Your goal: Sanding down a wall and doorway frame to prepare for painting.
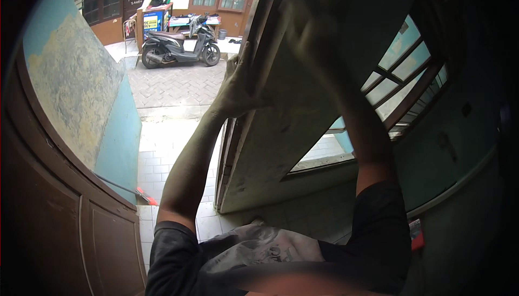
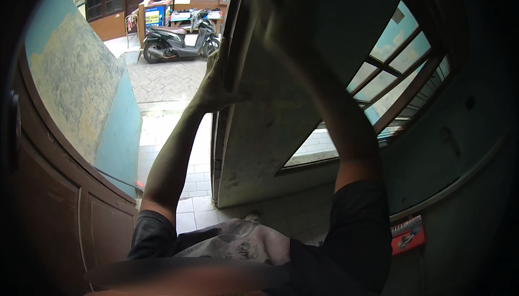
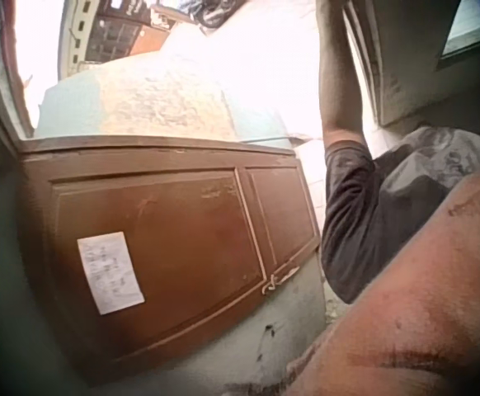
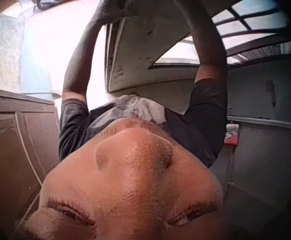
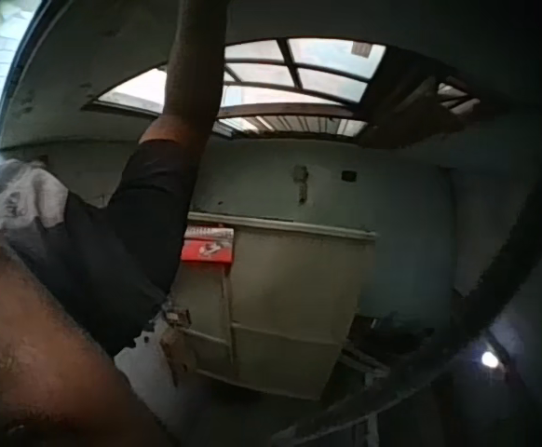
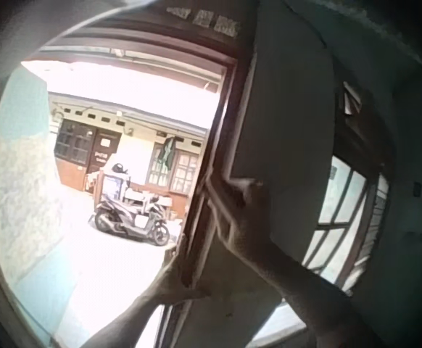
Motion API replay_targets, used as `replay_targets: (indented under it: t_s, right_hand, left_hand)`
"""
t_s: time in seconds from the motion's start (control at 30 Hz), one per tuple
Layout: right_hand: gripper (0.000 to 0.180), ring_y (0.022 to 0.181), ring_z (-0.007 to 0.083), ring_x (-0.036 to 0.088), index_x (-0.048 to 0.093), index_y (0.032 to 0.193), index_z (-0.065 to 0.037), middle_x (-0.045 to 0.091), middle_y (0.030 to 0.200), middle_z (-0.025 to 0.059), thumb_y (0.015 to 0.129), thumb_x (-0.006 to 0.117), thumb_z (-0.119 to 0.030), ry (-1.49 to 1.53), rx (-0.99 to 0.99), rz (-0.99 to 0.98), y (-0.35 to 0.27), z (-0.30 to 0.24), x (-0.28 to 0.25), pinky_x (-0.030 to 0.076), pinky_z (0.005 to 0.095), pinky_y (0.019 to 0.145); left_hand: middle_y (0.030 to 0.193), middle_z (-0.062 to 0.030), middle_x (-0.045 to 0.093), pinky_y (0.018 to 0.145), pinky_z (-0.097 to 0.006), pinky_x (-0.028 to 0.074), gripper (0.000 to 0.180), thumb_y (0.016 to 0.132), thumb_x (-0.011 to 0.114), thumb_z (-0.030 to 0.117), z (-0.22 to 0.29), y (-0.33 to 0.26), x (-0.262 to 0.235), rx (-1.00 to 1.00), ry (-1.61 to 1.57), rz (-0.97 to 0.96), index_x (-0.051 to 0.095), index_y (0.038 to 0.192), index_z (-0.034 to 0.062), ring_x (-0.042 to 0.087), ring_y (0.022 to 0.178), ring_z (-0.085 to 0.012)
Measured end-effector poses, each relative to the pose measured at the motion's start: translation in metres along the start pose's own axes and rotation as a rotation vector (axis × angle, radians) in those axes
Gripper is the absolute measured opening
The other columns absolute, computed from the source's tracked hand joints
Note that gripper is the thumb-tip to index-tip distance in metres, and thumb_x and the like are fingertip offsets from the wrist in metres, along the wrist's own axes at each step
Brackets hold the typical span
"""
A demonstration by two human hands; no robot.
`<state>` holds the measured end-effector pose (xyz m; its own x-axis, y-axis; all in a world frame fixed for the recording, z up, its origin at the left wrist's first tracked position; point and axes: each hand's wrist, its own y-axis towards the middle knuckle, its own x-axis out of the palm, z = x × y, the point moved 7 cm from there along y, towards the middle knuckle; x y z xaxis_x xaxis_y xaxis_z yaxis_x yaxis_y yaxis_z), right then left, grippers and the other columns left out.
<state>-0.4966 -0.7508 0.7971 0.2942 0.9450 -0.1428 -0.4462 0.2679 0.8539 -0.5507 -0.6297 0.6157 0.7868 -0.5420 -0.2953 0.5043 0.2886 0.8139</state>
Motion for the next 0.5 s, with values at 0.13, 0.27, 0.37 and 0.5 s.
replay_targets:
  t_s: [0.13,0.27,0.37,0.5]
  right_hand:
    - [0.038,0.068,0.032,0.066,0.069,0.092,-0.009,0.065,0.072,0.0136,0.098,0.059,-0.046,0.174,-0.061,-0.72,-0.1,-0.064,0.029,0.051,0.0504,0.066]
    - [0.028,0.07,0.0269,0.066,0.075,0.116,-0.016,0.069,0.081,0.0102,0.09,0.075,-0.026,0.035,-0.293,-0.165,0.002,-0.011,-0.018,0.053,0.0417,0.068]
    - [0.04,0.07,0.029,0.065,0.07,0.127,-0.015,0.071,0.09,0.0104,0.088,0.075,-0.022,-0.118,0.127,-0.168,0.046,0.054,-0.003,0.054,0.0407,0.069]
    - [0.021,0.059,0.0286,0.064,0.074,0.102,-0.01,0.063,0.067,0.0134,0.095,0.07,-0.031,-0.079,-0.222,0.084,-0.035,-0.047,-0.001,0.048,0.043,0.056]
  left_hand:
    - [0.15,-0.0252,0.031,0.115,-0.049,0.039,0.146,0.057,0.098,0.027,-0.018,0.0,0.011,-0.076,-0.089,-0.089,0.001,0.165,0.0155,0.034,0.141,-0.0442]
    - [0.147,-0.0268,0.032,0.116,-0.049,0.038,0.142,0.058,0.096,0.026,-0.004,0.001,0.004,-0.024,0.047,-0.007,0.002,0.165,0.016,0.034,0.14,-0.0454]
    - [0.153,-0.0211,0.03,0.116,-0.046,0.039,0.141,0.059,0.097,0.025,0.001,0.002,0.008,0.029,-0.043,-0.005,0.004,0.164,0.0109,0.034,0.144,-0.036]
    - [0.153,-0.0213,0.03,0.116,-0.047,0.039,0.143,0.057,0.098,0.025,-0.019,-0.008,0.0,0.028,-0.039,0.039,0.004,0.164,0.0122,0.034,0.143,-0.0374]
